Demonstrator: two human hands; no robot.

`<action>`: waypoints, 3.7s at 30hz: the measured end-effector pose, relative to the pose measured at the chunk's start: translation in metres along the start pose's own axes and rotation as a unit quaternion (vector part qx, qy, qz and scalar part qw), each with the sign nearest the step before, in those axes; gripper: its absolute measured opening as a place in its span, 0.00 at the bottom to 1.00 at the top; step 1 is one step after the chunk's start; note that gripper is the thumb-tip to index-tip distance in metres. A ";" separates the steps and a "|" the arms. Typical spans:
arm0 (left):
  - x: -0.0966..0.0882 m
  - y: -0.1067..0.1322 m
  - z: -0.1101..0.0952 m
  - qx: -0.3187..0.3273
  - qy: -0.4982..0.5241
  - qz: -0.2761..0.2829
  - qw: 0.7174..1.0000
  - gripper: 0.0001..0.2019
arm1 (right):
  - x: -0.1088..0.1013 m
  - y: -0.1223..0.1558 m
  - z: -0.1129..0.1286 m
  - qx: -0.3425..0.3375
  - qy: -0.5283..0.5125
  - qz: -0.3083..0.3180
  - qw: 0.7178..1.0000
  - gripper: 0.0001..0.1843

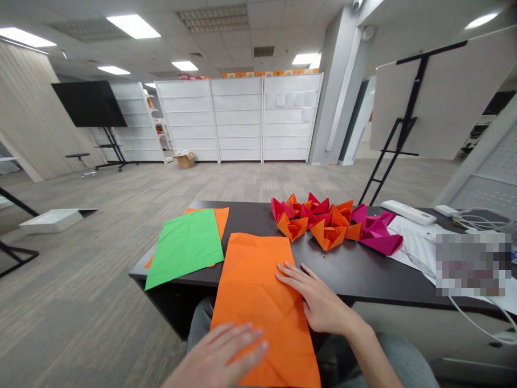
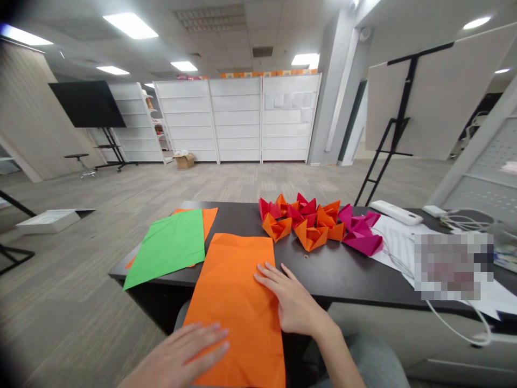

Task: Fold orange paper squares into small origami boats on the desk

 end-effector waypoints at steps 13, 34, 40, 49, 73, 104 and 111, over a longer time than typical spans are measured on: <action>0.018 0.007 0.096 -0.148 -0.083 0.029 0.985 0.38 | 0.004 -0.005 0.000 0.019 0.013 0.027 0.999 0.55; 0.044 -0.019 0.097 -0.368 0.301 -0.057 0.878 0.12 | 0.011 0.001 -0.002 0.149 -0.093 -0.214 0.961 0.19; 0.058 -0.040 0.099 -0.418 0.471 -0.085 0.772 0.29 | 0.000 -0.024 -0.020 0.239 -0.148 -0.219 0.935 0.22; 0.056 -0.040 0.092 -0.365 0.267 -0.096 0.887 0.13 | 0.018 -0.022 -0.019 0.264 0.007 -0.327 0.907 0.25; 0.058 -0.044 0.066 -0.110 0.035 0.055 0.992 0.28 | 0.033 -0.051 0.068 0.071 0.088 -0.052 0.992 0.35; 0.075 -0.048 0.047 -0.044 -0.067 -0.111 0.991 0.21 | -0.004 0.013 0.048 0.095 0.016 -0.057 0.994 0.39; 0.074 -0.042 0.071 -0.071 -0.007 -0.087 0.994 0.22 | 0.009 0.004 0.043 0.103 0.034 -0.084 0.991 0.42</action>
Point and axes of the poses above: each hand's wrist, its own y-axis away from the middle knuckle, its own x-axis out of the palm, z = x × y, the point moved 2 cm from there along -y, towards the middle knuckle, and after that the axes turned 11 degrees about -x, right-handed, at the moved point
